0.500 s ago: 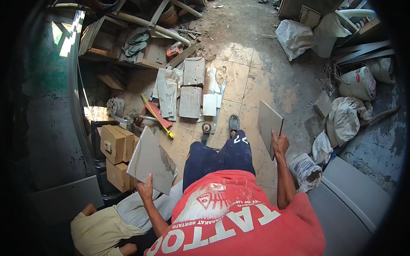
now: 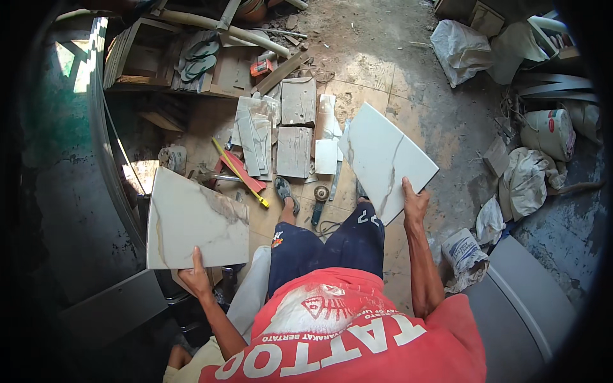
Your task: Measuring and marking tile dimensions using a tape measure and pencil at a renovation site.
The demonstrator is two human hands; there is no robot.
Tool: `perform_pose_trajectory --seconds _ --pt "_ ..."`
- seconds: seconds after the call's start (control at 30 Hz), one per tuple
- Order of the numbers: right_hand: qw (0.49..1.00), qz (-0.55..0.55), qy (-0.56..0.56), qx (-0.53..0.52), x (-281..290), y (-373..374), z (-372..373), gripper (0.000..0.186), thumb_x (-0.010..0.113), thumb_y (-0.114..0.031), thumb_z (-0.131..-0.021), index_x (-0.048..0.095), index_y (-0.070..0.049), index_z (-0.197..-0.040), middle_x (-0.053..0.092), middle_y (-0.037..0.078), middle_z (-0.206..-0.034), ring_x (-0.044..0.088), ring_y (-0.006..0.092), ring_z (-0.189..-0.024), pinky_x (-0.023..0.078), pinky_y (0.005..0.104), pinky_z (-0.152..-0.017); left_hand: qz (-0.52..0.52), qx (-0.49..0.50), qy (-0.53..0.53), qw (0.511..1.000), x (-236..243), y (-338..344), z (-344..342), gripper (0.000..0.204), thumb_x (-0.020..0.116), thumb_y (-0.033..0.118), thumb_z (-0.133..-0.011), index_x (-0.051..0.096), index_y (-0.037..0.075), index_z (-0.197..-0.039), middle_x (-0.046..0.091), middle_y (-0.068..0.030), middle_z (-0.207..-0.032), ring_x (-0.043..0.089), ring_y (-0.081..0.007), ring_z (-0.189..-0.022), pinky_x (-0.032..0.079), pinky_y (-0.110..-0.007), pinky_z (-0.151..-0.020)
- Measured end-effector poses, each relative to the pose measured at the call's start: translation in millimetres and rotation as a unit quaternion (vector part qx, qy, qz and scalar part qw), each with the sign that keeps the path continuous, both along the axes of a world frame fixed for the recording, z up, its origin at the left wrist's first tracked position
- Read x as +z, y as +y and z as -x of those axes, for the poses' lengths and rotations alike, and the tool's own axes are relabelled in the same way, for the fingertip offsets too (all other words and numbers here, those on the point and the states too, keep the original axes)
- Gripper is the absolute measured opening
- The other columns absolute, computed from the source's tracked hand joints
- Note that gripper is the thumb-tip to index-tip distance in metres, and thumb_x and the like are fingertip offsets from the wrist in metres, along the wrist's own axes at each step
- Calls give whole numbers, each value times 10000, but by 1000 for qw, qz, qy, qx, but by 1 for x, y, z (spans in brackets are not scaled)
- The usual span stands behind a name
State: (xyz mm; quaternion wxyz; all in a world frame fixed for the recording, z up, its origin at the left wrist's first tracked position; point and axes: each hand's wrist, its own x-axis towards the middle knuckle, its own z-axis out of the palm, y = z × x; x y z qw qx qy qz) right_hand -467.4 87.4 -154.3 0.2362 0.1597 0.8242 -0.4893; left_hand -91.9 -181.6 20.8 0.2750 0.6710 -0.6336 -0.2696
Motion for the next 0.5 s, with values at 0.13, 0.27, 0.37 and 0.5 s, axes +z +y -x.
perform_pose_trajectory --seconds 0.13,0.27,0.37,0.5 --pt "999 -29 -13 10 -33 -21 -9 488 745 -339 -805 639 99 -993 657 140 -932 615 191 -792 484 309 -716 -5 -1 27 1000 -52 -55 10 295 716 135 -841 656 -133 -948 697 -149 -920 654 -191 -794 502 -318 -756" --pt "999 -24 31 -28 -53 -70 -49 469 753 -328 -802 635 86 -988 652 123 -884 611 182 -765 486 302 -689 -29 6 62 998 -142 -127 15 284 710 146 -848 677 -125 -926 704 -143 -885 645 -169 -776 499 -305 -738" --pt "996 5 -27 -89 -96 -87 -68 478 758 -300 -798 587 60 -1061 644 94 -898 621 179 -761 499 295 -679 -96 0 96 991 -210 -176 6 290 705 123 -850 658 -134 -976 685 -134 -957 618 -165 -836 491 -312 -791" --pt "990 98 -49 -86 -154 -123 -74 432 730 -265 -827 580 47 -1085 652 93 -944 634 176 -789 519 308 -717 -29 -51 127 990 -314 -226 -3 313 702 103 -847 630 -130 -1044 668 -126 -1029 608 -168 -902 472 -308 -840"
